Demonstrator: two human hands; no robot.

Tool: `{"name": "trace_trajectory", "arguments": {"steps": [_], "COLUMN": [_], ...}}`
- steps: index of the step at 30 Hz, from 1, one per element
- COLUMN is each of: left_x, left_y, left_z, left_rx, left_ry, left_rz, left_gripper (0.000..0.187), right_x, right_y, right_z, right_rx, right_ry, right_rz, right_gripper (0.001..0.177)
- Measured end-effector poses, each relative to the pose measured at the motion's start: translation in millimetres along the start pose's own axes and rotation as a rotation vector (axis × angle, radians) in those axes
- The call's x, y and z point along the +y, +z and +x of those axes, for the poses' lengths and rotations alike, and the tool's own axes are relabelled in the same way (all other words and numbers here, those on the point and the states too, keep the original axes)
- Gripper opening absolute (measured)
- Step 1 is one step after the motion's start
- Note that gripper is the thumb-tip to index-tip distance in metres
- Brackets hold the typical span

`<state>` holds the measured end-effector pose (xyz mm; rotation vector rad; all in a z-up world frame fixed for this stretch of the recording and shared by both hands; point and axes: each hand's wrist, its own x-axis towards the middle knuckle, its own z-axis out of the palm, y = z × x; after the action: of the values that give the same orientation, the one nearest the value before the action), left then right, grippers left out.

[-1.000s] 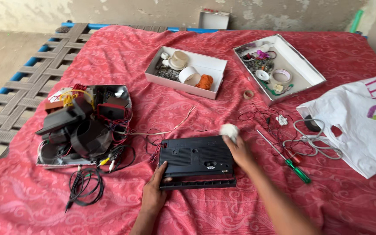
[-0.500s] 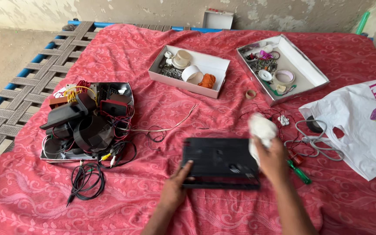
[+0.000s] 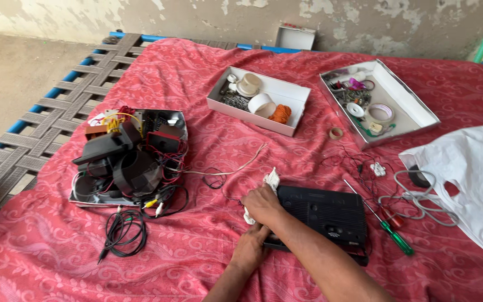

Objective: The person wipes the exterior of a black portable radio with a white cloth, then picks up and wipes several small wires and a white cable. The person places the radio aside and continues wiping the wires and cable on a red patterned cloth.

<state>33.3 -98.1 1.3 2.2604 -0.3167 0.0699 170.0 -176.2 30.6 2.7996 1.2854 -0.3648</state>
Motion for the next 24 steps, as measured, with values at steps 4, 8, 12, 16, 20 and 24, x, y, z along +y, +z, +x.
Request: {"name": "trace_trajectory", "arguments": {"steps": [4, 8, 12, 16, 20, 24], "left_x": [13.0, 20.9, 23.5, 33.7, 51.6, 63.3], "left_y": [-10.6, -14.5, -17.8, -22.9, -25.5, -20.8], "left_z": [0.1, 5.0, 6.3, 9.7, 15.3, 22.0], "left_rx": [0.039, 0.021, 0.067, 0.162, 0.188, 0.216], "left_ry": [0.016, -0.041, -0.052, -0.04, -0.141, -0.235], "left_rz": [-0.049, -0.064, -0.104, -0.13, -0.255, -0.355], "left_gripper": [0.063, 0.072, 0.076, 0.071, 0.067, 0.064], "right_x": [11.4, 52.4, 87.6, 123.3, 138.7, 126.1], "right_y": [0.8, -10.4, -6.8, 25.9, 89.0, 153.8], "right_z": [11.5, -21.4, -124.0, -234.6, -307.8, -312.0], "right_rx": [0.189, 0.585, 0.722, 0.975, 1.138, 1.106], "right_ry": [0.157, -0.1, 0.251, 0.394, 0.436, 0.706], "right_rz": [0.905, 2.274, 2.067, 1.913, 1.929, 1.849], "right_gripper": [0.027, 0.026, 0.052, 0.05, 0.032, 0.035]}}
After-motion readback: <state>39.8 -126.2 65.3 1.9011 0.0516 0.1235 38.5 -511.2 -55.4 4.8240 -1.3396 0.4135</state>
